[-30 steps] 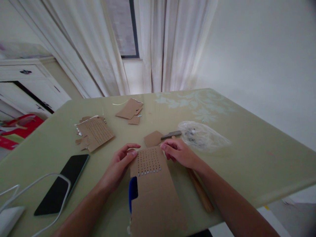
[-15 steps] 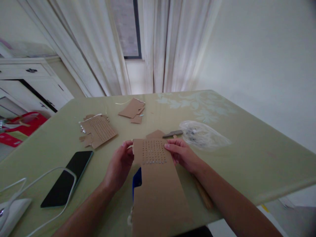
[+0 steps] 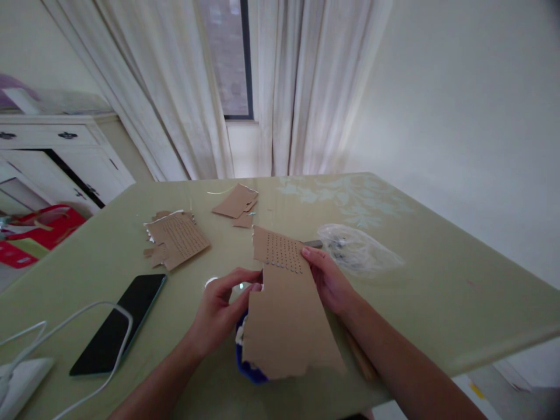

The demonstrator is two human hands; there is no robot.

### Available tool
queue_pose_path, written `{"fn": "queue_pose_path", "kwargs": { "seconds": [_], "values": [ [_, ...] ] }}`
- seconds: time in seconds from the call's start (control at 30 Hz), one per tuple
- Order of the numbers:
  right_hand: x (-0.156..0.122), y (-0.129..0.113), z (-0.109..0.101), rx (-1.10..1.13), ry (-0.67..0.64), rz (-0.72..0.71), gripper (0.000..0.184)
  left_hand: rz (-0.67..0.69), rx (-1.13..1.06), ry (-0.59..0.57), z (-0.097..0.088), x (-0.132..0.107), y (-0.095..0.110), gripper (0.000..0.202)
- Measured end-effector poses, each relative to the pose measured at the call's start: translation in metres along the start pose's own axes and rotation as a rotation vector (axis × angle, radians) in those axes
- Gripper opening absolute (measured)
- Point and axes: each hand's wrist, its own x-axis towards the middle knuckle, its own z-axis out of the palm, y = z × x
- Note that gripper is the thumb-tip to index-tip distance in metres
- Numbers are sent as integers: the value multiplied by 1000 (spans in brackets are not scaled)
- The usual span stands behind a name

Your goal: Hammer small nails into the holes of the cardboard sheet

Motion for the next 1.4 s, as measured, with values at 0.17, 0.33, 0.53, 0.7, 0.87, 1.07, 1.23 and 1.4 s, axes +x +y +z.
{"fn": "queue_pose_path", "kwargs": {
  "seconds": [0.17,0.33,0.53,0.7,0.87,1.07,1.23,1.4],
  "values": [
    [0,-15,-6,50,1,98,47,-93,236,-239,-20,2,4,45],
    [4,-21,-11,31,20,135,53,-164,240,-351,-19,3,-2,34],
    [-3,-13,2,36,-4,50,45,-152,191,-251,-2,3,-6,31],
    [-8,-9,9,5,-47,-52,35,-113,123,-103,2,4,-5,34],
    [-8,-6,4,-104,-89,-25,34,65,71,3,5,0,0,38],
    [-16,-4,4,-191,-79,-32,42,305,237,126,10,-5,15,20],
    [-24,-14,7,-249,-115,-77,53,451,383,175,10,-6,20,22],
    [-31,-18,10,-304,-186,-28,64,583,464,147,12,-8,19,19]
  ]
}}
